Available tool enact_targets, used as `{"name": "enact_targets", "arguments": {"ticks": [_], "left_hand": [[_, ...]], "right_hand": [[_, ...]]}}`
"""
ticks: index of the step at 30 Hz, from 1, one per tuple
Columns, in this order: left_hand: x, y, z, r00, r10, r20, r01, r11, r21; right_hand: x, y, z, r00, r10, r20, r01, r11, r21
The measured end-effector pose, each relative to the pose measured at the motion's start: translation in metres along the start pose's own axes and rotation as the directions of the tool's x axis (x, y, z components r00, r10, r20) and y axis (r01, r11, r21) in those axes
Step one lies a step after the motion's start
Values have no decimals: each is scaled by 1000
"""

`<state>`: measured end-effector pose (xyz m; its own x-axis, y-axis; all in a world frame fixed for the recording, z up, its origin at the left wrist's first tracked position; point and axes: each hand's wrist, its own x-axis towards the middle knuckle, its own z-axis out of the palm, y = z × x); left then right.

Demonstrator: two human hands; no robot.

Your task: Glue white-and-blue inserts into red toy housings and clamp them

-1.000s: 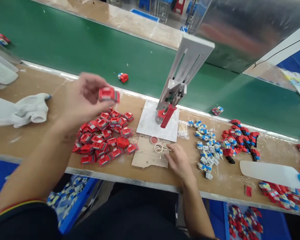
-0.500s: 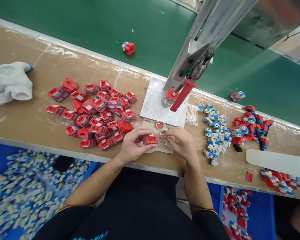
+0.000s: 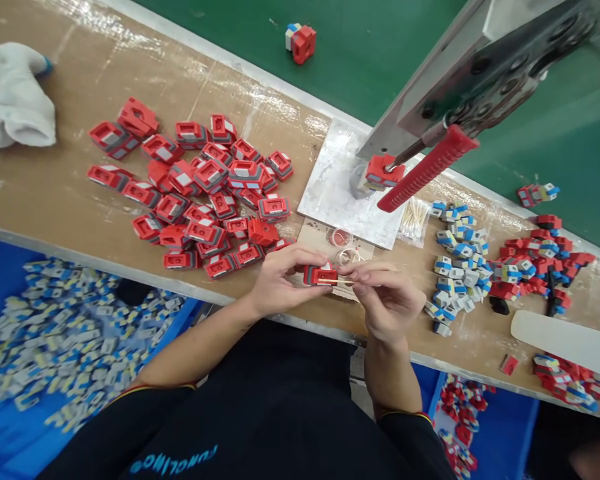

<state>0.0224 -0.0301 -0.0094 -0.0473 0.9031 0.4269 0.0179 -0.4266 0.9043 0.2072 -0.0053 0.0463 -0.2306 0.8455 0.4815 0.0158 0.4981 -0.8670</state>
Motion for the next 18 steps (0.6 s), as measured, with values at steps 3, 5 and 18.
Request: {"name": "enact_targets", "arguments": {"ticks": [3,5,18], "left_hand": [[1,1,1,999,36,-9,-36,999,-28],[1,2,1,999,41,-11,-41,999,-34],[0,1,-1,999,34,-10,-34,999,4]], "right_hand": [[-1,2,1,1000,13,15,-13,1000,10],[-1,3,0,1000,18,21,-19,1000,17],[-3,2,-3,999,-18,50,20,999,-27]]}}
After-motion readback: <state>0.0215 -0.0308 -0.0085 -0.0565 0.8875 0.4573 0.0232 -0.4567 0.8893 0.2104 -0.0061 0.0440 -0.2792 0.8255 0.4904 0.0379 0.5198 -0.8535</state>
